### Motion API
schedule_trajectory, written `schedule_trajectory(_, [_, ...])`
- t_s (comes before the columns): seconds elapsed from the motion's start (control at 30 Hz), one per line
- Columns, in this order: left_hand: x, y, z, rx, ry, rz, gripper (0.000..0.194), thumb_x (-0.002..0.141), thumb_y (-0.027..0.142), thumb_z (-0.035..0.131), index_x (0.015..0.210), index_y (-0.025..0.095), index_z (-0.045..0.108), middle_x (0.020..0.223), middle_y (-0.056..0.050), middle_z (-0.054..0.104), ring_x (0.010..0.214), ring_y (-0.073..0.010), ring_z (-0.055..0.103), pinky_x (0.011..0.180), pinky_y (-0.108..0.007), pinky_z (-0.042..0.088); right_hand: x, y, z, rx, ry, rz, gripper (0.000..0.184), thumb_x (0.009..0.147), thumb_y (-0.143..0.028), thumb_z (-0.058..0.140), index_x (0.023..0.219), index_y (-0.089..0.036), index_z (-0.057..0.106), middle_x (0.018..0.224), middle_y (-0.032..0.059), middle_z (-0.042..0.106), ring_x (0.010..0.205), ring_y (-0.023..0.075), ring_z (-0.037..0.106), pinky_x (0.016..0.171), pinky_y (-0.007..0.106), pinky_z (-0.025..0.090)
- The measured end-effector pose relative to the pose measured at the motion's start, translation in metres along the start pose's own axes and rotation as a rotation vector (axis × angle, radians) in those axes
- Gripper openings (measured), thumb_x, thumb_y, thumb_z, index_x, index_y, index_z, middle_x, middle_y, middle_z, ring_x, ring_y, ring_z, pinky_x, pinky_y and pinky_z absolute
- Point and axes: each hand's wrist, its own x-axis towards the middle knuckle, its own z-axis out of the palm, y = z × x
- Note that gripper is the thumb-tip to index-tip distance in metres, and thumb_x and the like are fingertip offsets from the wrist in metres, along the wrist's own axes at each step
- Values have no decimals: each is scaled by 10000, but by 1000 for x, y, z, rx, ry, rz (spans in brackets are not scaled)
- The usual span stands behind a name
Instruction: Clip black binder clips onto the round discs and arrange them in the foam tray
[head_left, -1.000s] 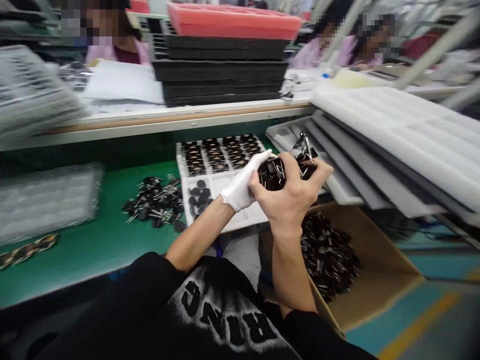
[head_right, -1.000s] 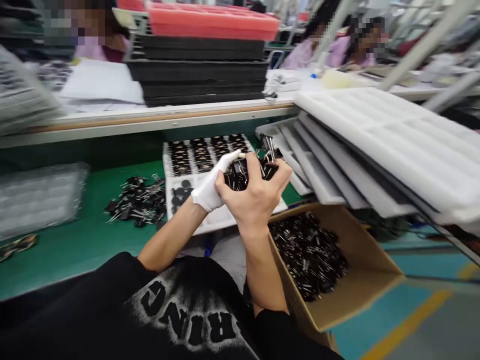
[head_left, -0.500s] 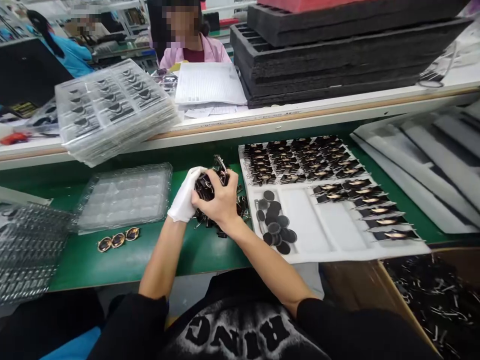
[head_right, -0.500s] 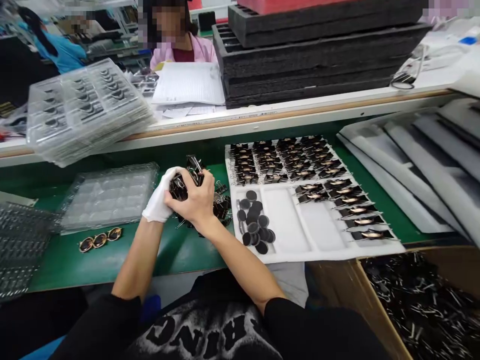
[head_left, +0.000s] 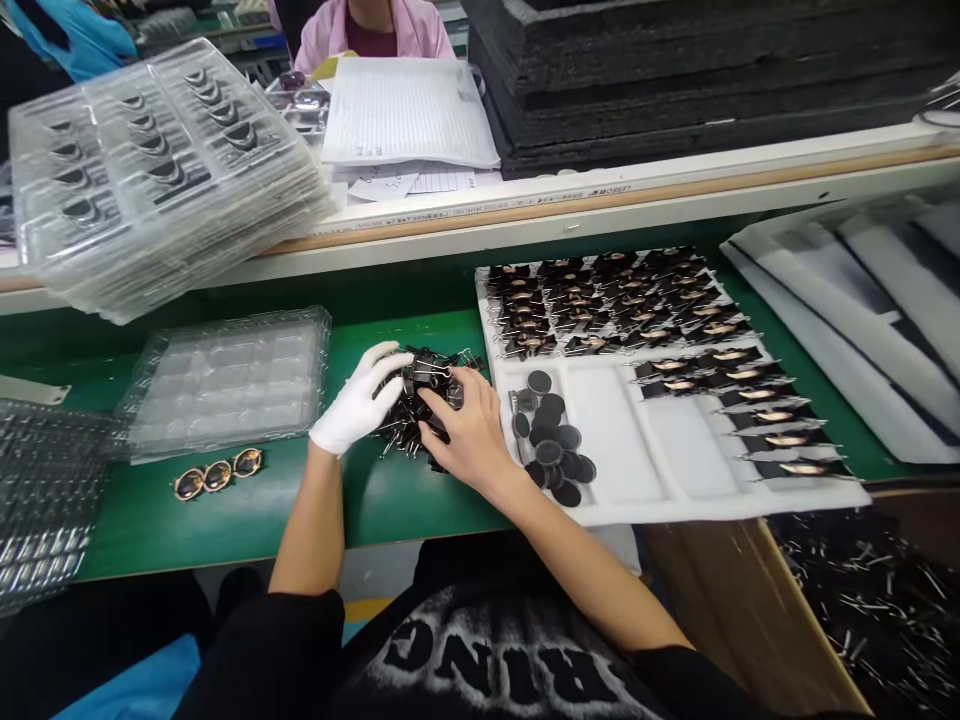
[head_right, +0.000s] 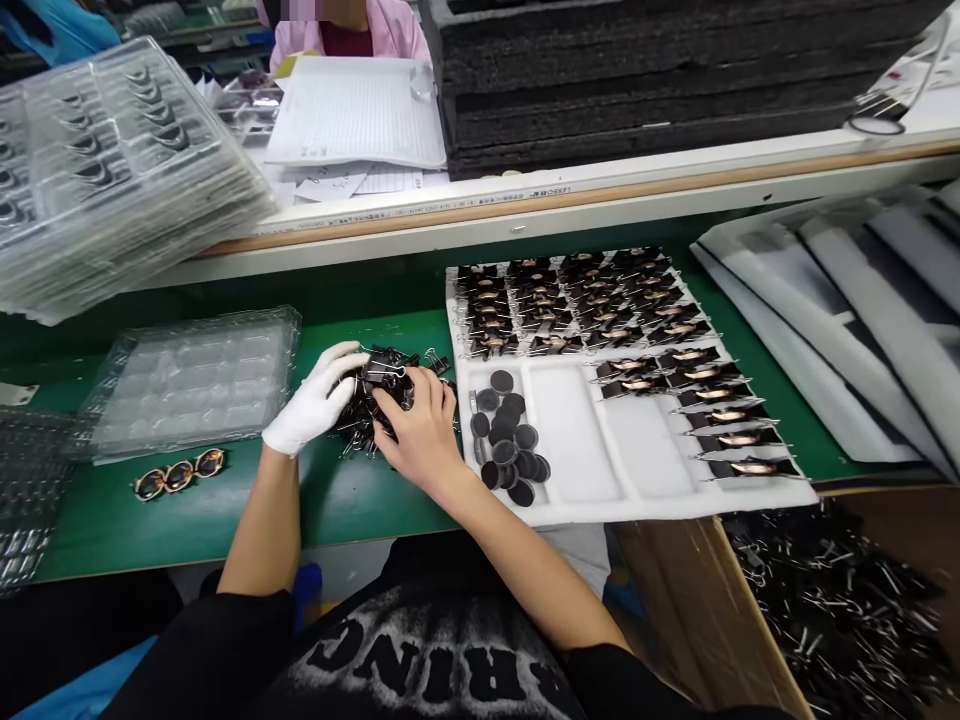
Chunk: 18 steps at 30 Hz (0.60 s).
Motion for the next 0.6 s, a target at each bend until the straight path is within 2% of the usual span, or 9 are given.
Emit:
schedule_trajectory(0.07, [0,-2,-1,-114,38,-12,644,1054,648,319,1573,280,421,1700,-132,362,1540,-308,424,1262,-509,401,-5,6,-5,0,-1,4,407,1025,-351,570,1418,-285,652,1558,196,397,1505,425,324,1165,654,374])
schedule_trajectory(0.13, [1,-5,1,-240,106,-75,765,1015,755,234,1658,341,220,1754,-140,268,1494,-330,496,1134,-499,526,-11,11,-10,-12,-13,20,436,1030,-345,568,1459,-287,616,1585,206,365,1522,445,309,1164,688,366])
schedule_trajectory(0.2, [3,-7,2,-309,147,-139,806,987,803,191,1671,379,143,1774,-140,216,1458,-337,543,1007,-456,600,-19,15,-18,-26,-8,18,471,1034,-338,568,1498,-263,574,1581,231,361,1519,460,326,1152,713,378])
schedule_trajectory(0.33, [2,-5,1,-253,90,-209,833,989,791,292,1652,287,293,1753,-155,280,1517,-362,472,963,-419,635,-47,16,-43,2,144,-55,486,1010,-258,605,1488,-196,542,1516,247,423,1485,429,417,1154,674,442])
schedule_trajectory(0.43, [0,0,-6,-220,-5,-257,808,1004,761,315,1638,261,350,1748,-138,302,1563,-362,406,983,-433,646,-90,29,-75,71,350,-137,527,925,-150,676,1430,-240,555,1414,173,521,1402,342,540,1103,575,556])
schedule_trajectory(0.5, [2,4,-13,-232,-74,-265,793,1008,752,323,1630,263,369,1754,-124,292,1581,-354,379,1004,-450,644,-132,56,-104,-13,519,-160,529,843,-127,734,1334,-286,616,1297,118,575,1245,297,649,1013,537,621])
schedule_trajectory(0.57, [6,12,-20,-186,-83,-288,778,1014,744,310,1612,256,399,1728,-123,353,1556,-352,424,1023,-483,638,-185,100,-138,-270,686,-115,494,768,-163,806,1208,-349,679,1191,82,606,1064,268,707,864,508,652])
schedule_trajectory(0.6, [9,18,-23,-112,-56,-308,755,1017,736,310,1591,263,433,1693,-115,421,1525,-356,470,1048,-522,623,-214,127,-157,-426,814,-105,475,738,-208,835,1159,-382,699,1149,80,619,995,270,711,783,507,635])
